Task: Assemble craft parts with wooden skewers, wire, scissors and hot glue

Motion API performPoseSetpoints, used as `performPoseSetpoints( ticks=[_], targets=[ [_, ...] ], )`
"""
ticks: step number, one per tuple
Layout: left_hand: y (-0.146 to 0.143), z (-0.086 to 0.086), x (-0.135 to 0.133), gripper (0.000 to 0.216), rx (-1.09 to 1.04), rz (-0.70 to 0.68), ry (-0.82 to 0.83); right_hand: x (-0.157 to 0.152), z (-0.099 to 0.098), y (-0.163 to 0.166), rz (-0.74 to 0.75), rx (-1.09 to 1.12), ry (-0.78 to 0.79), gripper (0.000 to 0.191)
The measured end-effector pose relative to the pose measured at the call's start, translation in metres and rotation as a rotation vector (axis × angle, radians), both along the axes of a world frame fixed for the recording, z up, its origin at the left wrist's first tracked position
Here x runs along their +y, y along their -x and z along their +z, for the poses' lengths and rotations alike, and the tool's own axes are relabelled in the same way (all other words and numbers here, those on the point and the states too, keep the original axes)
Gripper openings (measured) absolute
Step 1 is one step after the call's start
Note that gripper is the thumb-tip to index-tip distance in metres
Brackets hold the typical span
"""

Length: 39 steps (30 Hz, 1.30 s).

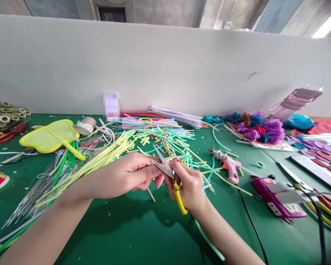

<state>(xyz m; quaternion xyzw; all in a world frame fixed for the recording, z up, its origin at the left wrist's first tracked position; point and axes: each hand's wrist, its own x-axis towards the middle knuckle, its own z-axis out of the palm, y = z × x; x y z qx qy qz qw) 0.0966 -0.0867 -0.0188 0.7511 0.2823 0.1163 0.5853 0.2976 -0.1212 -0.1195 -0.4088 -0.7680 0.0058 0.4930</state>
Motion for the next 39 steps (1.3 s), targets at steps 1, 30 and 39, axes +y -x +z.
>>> performPoseSetpoints(
  ticks=[1,30,39],
  targets=[
    [0.0,0.0,0.0,0.038,0.003,0.007,0.009,0.0,-0.001,0.0,-0.007,0.001,0.009,0.008],
    [-0.007,0.0,-0.003,0.033,0.146,0.2,-0.45,-0.004,-0.002,0.01,-0.129,-0.076,-0.009,0.045],
    [-0.01,-0.004,0.001,0.035,0.089,0.157,-0.288,-0.005,-0.003,0.009,-0.115,-0.038,0.065,0.029]
  ],
)
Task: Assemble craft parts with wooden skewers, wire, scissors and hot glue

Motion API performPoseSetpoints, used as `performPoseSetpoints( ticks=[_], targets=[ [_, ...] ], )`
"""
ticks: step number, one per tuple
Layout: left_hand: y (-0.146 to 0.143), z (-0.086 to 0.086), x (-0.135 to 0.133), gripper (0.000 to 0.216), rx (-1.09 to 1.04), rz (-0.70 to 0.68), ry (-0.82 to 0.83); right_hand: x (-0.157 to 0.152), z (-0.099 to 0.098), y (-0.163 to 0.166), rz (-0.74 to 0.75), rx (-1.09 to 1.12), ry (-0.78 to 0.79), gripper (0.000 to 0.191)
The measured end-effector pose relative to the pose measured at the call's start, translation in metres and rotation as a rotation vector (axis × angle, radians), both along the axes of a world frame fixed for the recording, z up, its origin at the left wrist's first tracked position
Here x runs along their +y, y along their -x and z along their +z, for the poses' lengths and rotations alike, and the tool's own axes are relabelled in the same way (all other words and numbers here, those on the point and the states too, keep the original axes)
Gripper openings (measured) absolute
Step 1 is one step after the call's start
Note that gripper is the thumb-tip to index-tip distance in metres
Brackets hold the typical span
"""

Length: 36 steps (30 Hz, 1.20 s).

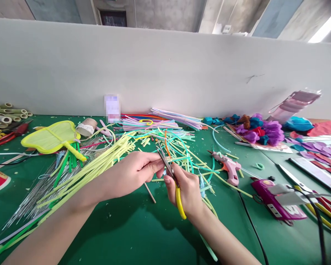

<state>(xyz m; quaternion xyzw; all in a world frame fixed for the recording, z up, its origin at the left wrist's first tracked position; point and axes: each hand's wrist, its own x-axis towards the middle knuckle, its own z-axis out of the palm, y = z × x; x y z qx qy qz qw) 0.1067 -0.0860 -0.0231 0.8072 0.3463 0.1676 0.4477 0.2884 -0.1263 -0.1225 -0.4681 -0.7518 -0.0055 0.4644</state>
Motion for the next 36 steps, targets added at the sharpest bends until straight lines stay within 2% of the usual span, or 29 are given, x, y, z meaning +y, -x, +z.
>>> performPoseSetpoints(
  ticks=[5,8,11,16,19,28,34,36],
  targets=[
    [0.008,0.002,0.005,0.036,-0.08,-0.11,0.267,-0.001,0.0,0.002,0.023,0.044,0.043,0.031],
    [0.012,0.003,0.008,0.04,-0.089,-0.118,0.332,0.001,-0.001,0.001,0.031,0.022,0.054,0.037],
    [0.012,0.001,0.01,0.04,-0.096,-0.079,0.292,0.005,-0.001,0.001,0.038,0.019,0.064,0.05],
    [0.013,-0.005,0.015,0.038,-0.089,-0.008,0.21,0.008,0.002,0.001,0.101,0.073,0.169,0.078],
    [0.014,-0.006,0.018,0.036,-0.059,0.009,0.125,0.008,0.003,0.0,0.12,0.106,0.205,0.085],
    [0.017,0.0,0.015,0.043,-0.057,-0.03,0.111,0.006,0.004,-0.002,0.137,0.108,0.261,0.091],
    [0.012,-0.003,0.013,0.034,0.115,0.034,-0.113,0.002,-0.002,0.004,0.062,0.103,0.197,0.076],
    [0.009,-0.004,0.012,0.032,0.129,0.044,-0.124,0.0,-0.003,0.007,0.028,0.092,0.165,0.069]
  ],
)
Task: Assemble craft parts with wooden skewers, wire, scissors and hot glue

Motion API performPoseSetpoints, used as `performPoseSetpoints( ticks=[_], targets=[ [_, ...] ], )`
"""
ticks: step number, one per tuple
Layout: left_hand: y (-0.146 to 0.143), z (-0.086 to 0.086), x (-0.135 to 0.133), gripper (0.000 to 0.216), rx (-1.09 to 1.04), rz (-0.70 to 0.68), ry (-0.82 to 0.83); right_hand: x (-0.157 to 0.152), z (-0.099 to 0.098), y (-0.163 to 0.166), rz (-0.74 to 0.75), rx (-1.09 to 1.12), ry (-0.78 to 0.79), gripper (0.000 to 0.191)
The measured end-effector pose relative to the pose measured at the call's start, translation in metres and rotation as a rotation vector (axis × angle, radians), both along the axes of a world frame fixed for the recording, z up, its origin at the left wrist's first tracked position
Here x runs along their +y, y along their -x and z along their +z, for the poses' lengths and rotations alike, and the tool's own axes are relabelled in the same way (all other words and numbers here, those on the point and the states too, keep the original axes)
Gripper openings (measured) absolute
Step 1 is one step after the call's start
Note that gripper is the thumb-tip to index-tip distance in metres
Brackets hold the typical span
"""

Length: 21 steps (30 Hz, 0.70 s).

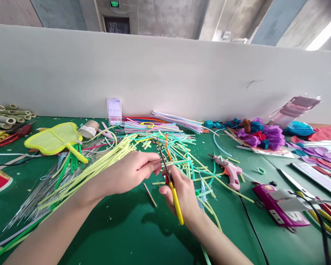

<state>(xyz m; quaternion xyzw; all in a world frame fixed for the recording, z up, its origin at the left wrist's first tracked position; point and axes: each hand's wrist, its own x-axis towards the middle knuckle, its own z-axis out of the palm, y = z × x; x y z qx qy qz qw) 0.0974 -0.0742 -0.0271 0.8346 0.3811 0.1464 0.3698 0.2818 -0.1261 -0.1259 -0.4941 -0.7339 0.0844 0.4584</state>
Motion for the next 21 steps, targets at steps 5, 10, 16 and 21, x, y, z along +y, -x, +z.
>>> performPoseSetpoints(
  ticks=[5,10,16,21],
  targets=[
    [-0.002,-0.001,-0.004,0.033,-0.018,-0.025,0.06,0.0,0.0,0.0,-0.024,-0.048,-0.053,0.055],
    [-0.005,-0.001,-0.012,0.031,0.044,0.055,-0.086,0.001,0.0,-0.003,-0.009,-0.076,-0.005,0.048],
    [-0.01,0.001,-0.019,0.03,0.081,0.09,-0.202,0.0,0.001,-0.003,-0.02,-0.075,0.031,0.041],
    [-0.013,0.003,-0.019,0.036,0.116,0.064,-0.183,-0.003,0.004,0.001,-0.041,-0.003,0.027,0.051]
  ],
)
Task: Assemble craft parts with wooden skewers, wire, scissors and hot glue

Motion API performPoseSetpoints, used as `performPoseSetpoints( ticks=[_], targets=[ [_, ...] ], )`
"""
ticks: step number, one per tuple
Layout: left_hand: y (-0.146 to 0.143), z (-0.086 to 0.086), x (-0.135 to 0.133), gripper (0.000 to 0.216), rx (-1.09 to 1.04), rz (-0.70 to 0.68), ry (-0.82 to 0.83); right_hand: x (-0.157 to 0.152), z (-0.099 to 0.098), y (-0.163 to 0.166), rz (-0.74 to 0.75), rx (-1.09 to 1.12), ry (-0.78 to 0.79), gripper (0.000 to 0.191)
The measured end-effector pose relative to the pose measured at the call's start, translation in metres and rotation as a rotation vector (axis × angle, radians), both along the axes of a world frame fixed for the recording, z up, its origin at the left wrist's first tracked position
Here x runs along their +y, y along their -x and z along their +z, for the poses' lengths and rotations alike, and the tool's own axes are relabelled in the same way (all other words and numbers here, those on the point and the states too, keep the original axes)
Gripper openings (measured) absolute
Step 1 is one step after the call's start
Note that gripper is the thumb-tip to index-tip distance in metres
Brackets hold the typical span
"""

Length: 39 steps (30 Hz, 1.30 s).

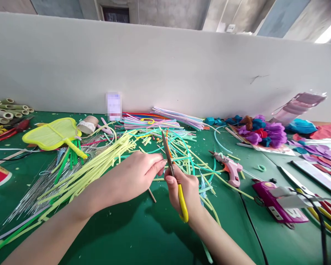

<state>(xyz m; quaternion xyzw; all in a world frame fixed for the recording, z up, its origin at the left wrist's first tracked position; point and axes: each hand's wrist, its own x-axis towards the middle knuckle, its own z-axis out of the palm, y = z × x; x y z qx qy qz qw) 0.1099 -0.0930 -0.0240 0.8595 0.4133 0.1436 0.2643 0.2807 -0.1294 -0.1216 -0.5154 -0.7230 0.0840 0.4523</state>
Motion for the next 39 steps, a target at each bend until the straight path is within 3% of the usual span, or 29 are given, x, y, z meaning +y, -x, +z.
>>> performPoseSetpoints(
  ticks=[8,16,20,24,27,30,33,39],
  targets=[
    [0.009,0.0,0.009,0.035,-0.088,-0.032,0.04,0.009,-0.002,-0.01,-0.116,0.068,0.071,0.058],
    [0.014,0.002,0.014,0.036,-0.141,-0.082,0.058,0.013,0.0,-0.018,0.013,0.115,0.062,0.078],
    [0.012,-0.001,0.015,0.038,-0.184,-0.034,0.054,0.02,-0.003,-0.02,-0.01,0.039,-0.024,0.075],
    [0.004,-0.015,0.019,0.04,-0.226,0.103,-0.014,0.025,-0.008,-0.026,-0.133,0.081,-0.037,0.061],
    [-0.001,-0.034,0.029,0.038,-0.126,0.145,0.029,0.028,-0.009,-0.032,-0.233,0.127,-0.042,0.054],
    [0.0,-0.057,0.044,0.032,0.013,0.06,0.223,0.031,-0.01,-0.037,-0.274,0.124,-0.03,0.047],
    [0.007,-0.072,0.058,0.033,0.116,-0.011,0.265,0.034,-0.011,-0.04,-0.29,0.1,0.004,0.043],
    [0.018,-0.072,0.066,0.035,0.023,-0.158,0.424,0.035,-0.011,-0.039,-0.305,0.1,0.004,0.036]
  ],
)
